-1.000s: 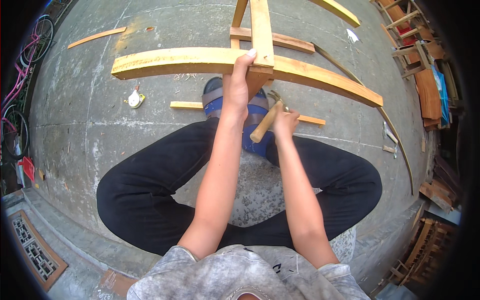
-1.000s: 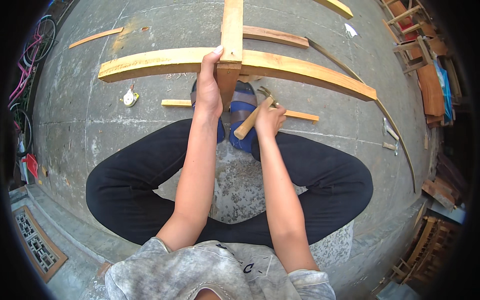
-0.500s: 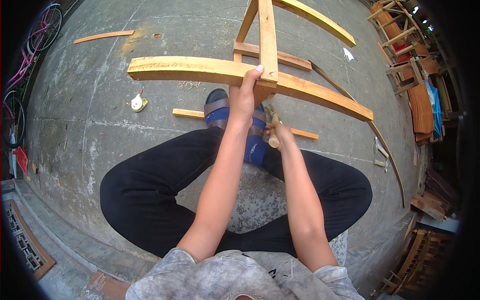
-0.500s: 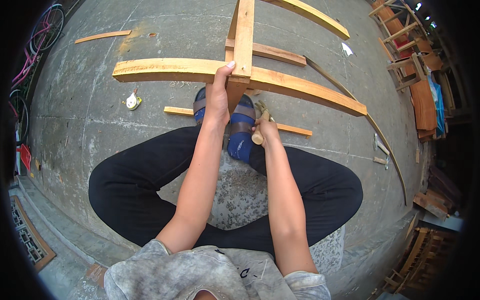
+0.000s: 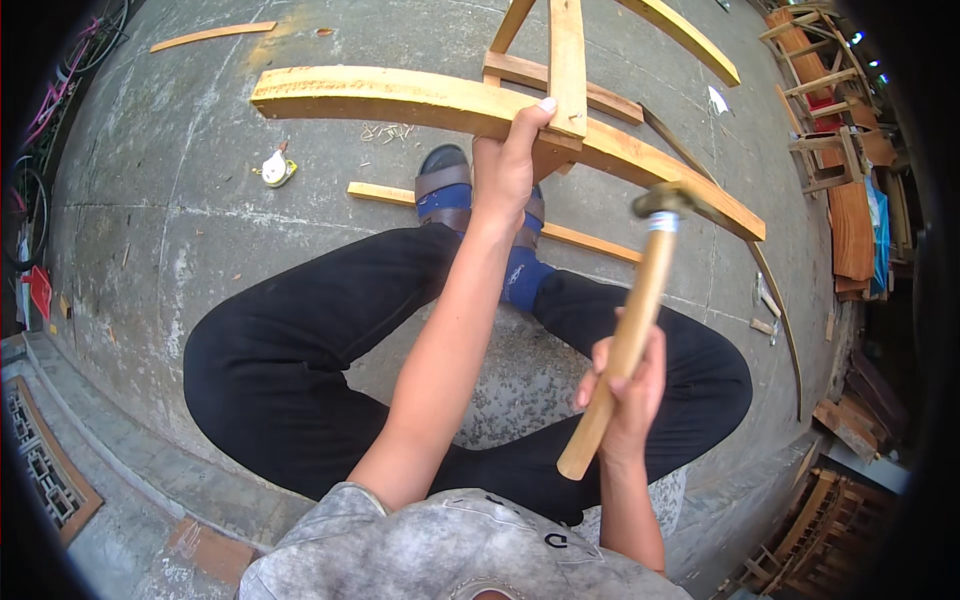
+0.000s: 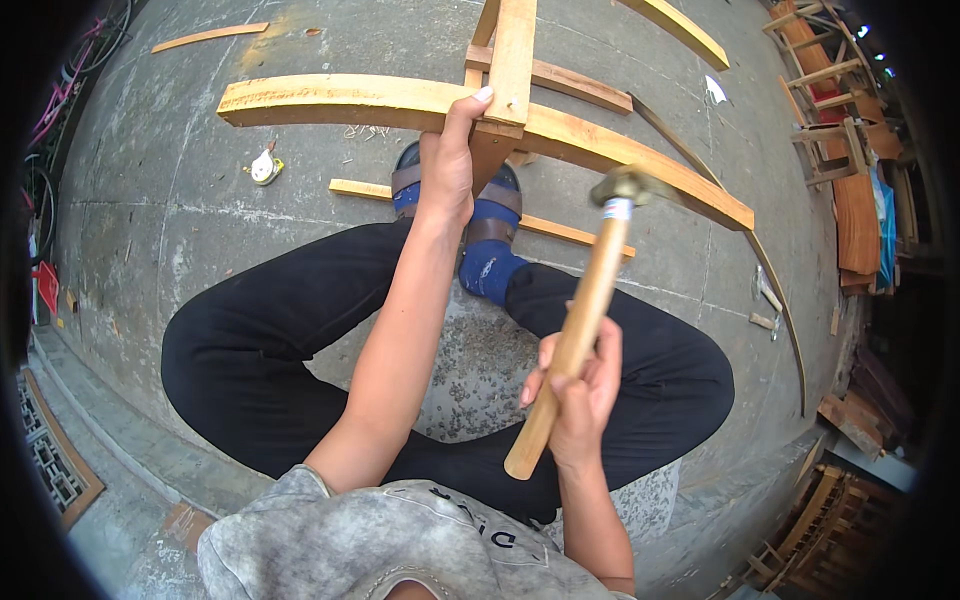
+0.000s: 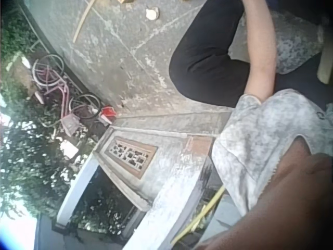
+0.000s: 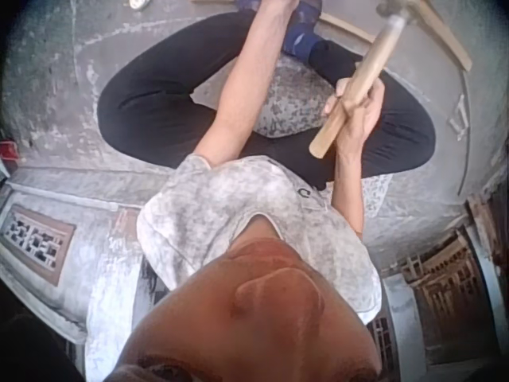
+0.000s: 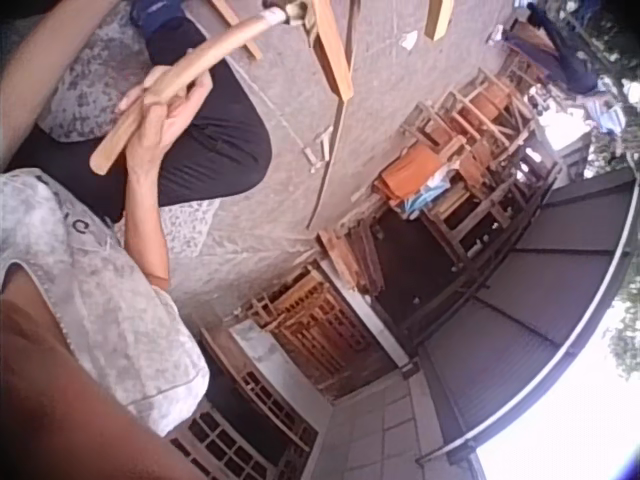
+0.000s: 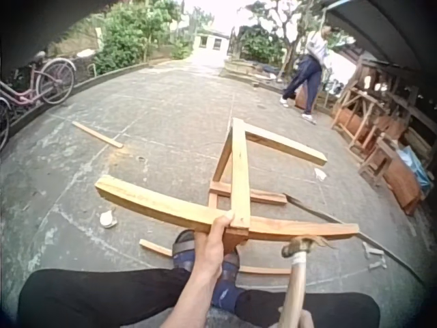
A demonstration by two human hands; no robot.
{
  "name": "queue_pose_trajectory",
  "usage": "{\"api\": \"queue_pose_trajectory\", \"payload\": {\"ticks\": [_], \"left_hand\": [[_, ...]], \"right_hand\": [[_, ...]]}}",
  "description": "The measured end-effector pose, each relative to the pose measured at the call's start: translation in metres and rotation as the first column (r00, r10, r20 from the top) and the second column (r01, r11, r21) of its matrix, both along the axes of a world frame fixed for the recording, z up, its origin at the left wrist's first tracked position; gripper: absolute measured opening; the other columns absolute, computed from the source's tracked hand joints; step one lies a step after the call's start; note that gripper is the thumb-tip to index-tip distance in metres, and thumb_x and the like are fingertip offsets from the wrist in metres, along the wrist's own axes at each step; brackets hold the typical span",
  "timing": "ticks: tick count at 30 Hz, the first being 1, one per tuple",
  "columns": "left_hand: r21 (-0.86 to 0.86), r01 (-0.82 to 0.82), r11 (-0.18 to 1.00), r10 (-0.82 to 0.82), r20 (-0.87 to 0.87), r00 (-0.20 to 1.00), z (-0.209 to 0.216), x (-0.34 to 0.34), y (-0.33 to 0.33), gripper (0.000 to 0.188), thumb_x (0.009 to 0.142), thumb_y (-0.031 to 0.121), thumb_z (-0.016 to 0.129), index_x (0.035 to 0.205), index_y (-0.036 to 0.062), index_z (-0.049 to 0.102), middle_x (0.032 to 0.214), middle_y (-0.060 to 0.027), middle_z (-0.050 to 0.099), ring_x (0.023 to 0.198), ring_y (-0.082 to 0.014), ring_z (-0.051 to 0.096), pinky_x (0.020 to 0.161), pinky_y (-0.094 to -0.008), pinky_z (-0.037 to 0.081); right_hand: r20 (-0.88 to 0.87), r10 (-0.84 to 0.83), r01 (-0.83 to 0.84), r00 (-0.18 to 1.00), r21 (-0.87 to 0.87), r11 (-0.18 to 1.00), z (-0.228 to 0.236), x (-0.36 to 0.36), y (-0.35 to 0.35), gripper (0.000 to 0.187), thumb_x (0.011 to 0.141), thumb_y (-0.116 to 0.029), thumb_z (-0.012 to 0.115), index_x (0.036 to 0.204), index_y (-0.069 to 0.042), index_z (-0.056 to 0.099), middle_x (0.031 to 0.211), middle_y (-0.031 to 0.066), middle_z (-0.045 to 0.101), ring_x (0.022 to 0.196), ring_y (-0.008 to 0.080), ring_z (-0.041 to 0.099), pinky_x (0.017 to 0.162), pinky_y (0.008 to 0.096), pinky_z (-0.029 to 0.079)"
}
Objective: Assembling a wooden chair using a hammer and nails.
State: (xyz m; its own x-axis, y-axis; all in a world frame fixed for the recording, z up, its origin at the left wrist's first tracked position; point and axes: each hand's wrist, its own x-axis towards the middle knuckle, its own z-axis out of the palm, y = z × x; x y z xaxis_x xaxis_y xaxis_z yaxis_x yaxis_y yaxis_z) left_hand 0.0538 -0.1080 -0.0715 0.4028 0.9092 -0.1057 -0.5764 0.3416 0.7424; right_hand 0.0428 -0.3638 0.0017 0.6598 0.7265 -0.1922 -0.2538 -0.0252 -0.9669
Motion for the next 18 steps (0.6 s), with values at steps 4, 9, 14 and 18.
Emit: {"api": "queue_pose_trajectory", "payload": {"ticks": [4,9,14,18], "left_hand": [[-0.023,0.002,1.000,-0.001,0.032,0.999,-0.010,-0.001,0.003,0.045,0.089,0.034,0.077,0.112,-0.0035,0.069,0.105,-0.0091,0.069,0.096,-0.0145,0.065,0.085,-0.0292,0.052],[-0.044,0.004,0.999,-0.002,0.034,0.999,-0.009,-0.002,0.002,0.043,0.089,0.031,0.077,0.112,-0.0039,0.069,0.104,-0.0096,0.070,0.094,-0.0146,0.067,0.083,-0.0294,0.053],[-0.018,0.007,1.000,-0.007,0.006,1.000,-0.007,-0.001,0.001,0.049,0.089,0.036,0.075,0.114,-0.0053,0.067,0.105,-0.0124,0.070,0.093,-0.0162,0.068,0.082,-0.0303,0.055],[0.020,0.006,1.000,-0.005,-0.010,1.000,-0.006,-0.001,0.003,0.057,0.088,0.042,0.073,0.117,-0.0068,0.065,0.106,-0.0149,0.070,0.095,-0.0181,0.069,0.084,-0.0311,0.054]], "right_hand": [[0.075,-0.067,0.074,0.995,-0.094,0.993,0.050,-0.003,0.032,0.046,0.096,-0.014,0.048,0.139,0.000,0.040,0.083,0.0073,0.052,0.050,0.0091,0.048,0.044,0.0232,0.043],[0.305,0.064,0.015,0.950,-0.248,0.969,0.032,-0.006,0.057,0.040,0.112,-0.037,0.048,0.131,-0.002,0.047,0.076,0.0012,0.051,0.051,0.0039,0.044,0.043,0.0202,0.036],[0.380,-0.014,0.123,0.925,-0.264,0.957,0.032,-0.011,0.068,0.044,0.112,-0.043,0.044,0.131,-0.004,0.048,0.079,0.0002,0.048,0.048,0.0024,0.042,0.039,0.0195,0.033],[0.403,-0.181,0.178,0.897,0.045,0.983,0.036,-0.006,0.068,0.038,0.112,-0.034,0.047,0.131,-0.001,0.046,0.083,0.0025,0.050,0.051,0.0032,0.041,0.042,0.0185,0.032]]}}
